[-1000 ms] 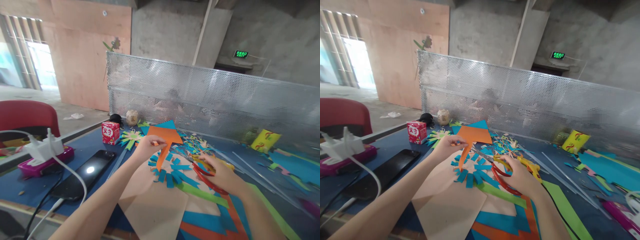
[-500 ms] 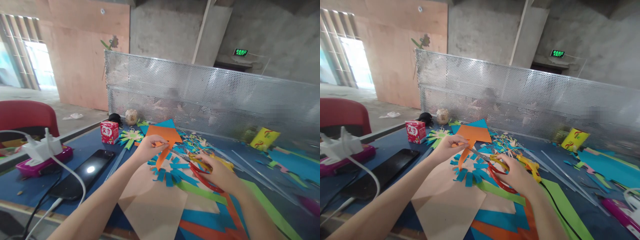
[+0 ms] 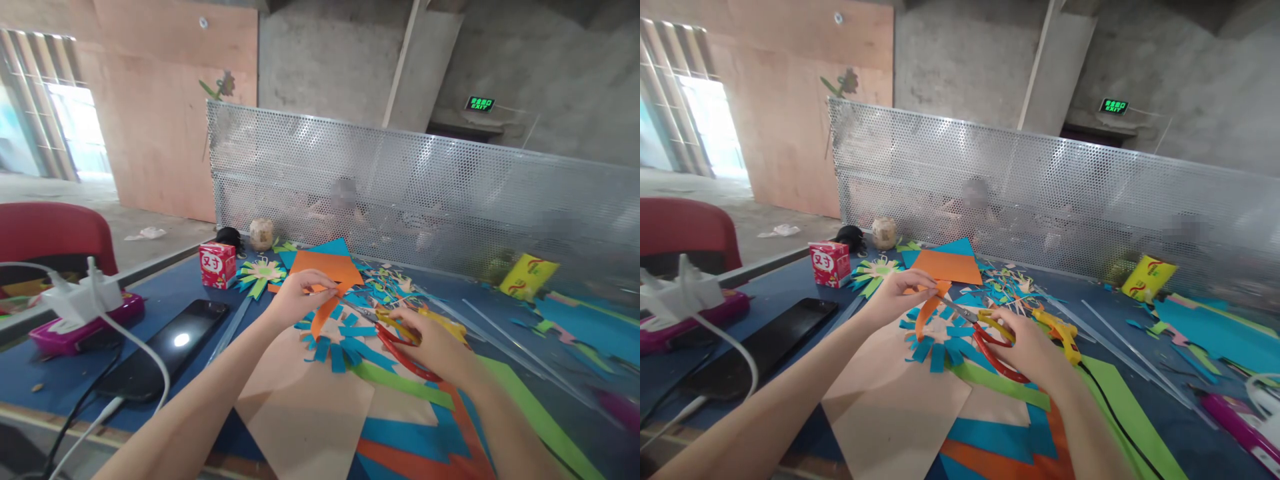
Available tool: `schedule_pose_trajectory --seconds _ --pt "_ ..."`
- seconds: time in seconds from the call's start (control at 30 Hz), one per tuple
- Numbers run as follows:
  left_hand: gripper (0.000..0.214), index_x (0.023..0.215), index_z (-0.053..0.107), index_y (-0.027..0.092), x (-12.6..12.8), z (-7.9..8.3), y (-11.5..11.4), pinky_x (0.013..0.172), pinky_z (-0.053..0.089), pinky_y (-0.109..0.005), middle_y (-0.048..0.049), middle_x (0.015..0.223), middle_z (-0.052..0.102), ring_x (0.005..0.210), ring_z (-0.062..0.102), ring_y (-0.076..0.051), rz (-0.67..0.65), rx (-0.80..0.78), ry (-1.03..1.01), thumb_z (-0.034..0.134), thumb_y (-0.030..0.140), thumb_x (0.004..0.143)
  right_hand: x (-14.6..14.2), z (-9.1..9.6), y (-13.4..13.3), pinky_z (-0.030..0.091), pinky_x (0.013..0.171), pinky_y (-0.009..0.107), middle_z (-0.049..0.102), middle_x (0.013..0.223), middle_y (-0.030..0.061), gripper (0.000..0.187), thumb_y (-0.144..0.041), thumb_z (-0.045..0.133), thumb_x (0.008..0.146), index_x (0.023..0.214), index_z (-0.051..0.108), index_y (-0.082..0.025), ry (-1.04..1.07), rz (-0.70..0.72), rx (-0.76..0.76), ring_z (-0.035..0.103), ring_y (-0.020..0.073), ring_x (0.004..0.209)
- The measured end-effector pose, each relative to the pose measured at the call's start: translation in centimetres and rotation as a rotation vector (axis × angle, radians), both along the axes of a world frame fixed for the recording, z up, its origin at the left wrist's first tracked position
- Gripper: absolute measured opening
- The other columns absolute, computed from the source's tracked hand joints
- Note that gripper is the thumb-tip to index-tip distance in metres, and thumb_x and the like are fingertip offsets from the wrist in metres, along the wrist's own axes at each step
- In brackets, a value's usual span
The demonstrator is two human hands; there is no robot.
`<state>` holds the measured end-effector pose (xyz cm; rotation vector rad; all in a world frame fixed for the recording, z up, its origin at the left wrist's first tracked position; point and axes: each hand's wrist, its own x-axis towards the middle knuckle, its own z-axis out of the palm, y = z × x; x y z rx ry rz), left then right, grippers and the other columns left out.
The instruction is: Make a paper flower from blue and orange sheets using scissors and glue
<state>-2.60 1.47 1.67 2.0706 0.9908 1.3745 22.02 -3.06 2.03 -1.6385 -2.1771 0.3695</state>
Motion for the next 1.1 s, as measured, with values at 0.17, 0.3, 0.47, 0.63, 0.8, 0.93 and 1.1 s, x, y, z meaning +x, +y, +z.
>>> schedule_pose_trajectory --seconds 0.17,0.3,0.47,0.63,0.8,0.93,1.1 --pt "0.013 0.074 0.069 0.019 0.2 -0.1 -0.1 0.068 0.047 -0.026 -0.005 0.084 0.067 0.079 0.061 -0.016 -0.026 -0.017 -0.02 0.059 0.028 0.072 -0.5 0.3 -0.4 0.046 0.06 0.027 0.067 0.088 0.0009 0.031 -0.048 0.048 0.075 0.098 0.055 -0.028 0.018 0.029 -0.005 0.062 0.0184 0.072" --pt "0.012 0.072 0.068 0.019 0.3 -0.2 0.0 0.069 0.047 -0.027 -0.0051 0.084 0.067 0.079 0.061 -0.016 -0.022 -0.017 -0.056 0.061 0.028 0.071 -0.7 0.5 -0.3 0.046 0.068 0.027 0.065 0.099 0.0011 0.03 -0.043 0.052 0.073 0.099 0.057 -0.029 0.028 0.054 -0.003 0.061 0.0197 0.086" --pt "0.017 0.069 0.066 0.018 -0.1 -0.5 0.6 0.062 0.044 -0.025 -0.0038 0.075 0.067 0.069 0.058 -0.014 0.098 0.025 -0.06 0.059 0.033 0.073 0.0 -0.2 0.5 0.044 0.062 0.028 0.067 0.091 0.0029 0.032 -0.047 0.048 0.075 0.099 0.057 -0.028 -0.043 -0.016 -0.005 0.063 0.0213 0.078" --pt "0.022 0.08 0.069 0.017 -0.6 -1.8 2.2 0.063 0.045 -0.026 -0.0064 0.081 0.069 0.073 0.059 -0.017 0.209 -0.056 0.154 0.053 0.033 0.076 2.2 -2.6 3.0 0.041 0.06 0.031 0.067 0.08 0.0111 0.04 -0.054 0.041 0.077 0.085 0.058 -0.019 -0.339 -0.32 0.137 0.063 0.0268 0.076" --pt "0.046 0.125 0.046 0.022 -0.4 -3.3 2.8 0.083 0.041 -0.033 -0.008 0.109 0.063 0.098 0.055 -0.02 0.058 0.002 0.498 0.038 0.017 0.08 3.1 -3.6 4.4 0.042 0.067 0.036 0.064 0.086 0.019 0.029 -0.037 0.049 0.078 0.085 0.06 -0.011 -0.477 -0.443 0.184 0.06 0.0295 0.081" --pt "0.061 0.133 0.034 0.027 -0.8 -2.9 2.0 0.091 0.033 -0.041 -0.0075 0.118 0.057 0.111 0.046 -0.025 0.104 -0.009 0.719 0.04 0.009 0.075 1.3 -2.8 3.4 0.037 0.086 0.039 0.057 0.108 0.0131 0.03 -0.026 0.052 0.077 0.105 0.056 -0.017 -0.414 -0.08 0.331 0.051 0.0263 0.102" --pt "0.07 0.128 0.039 0.03 -1.4 -1.3 0.7 0.092 0.029 -0.044 -0.0047 0.12 0.057 0.114 0.043 -0.025 0.071 -0.06 0.801 0.04 -0.002 0.065 -2.5 -3.0 1.3 0.03 0.097 0.042 0.054 0.117 0.0063 0.046 -0.039 0.059 0.073 0.116 0.051 -0.024 -0.293 0.518 0.374 0.043 0.024 0.111"
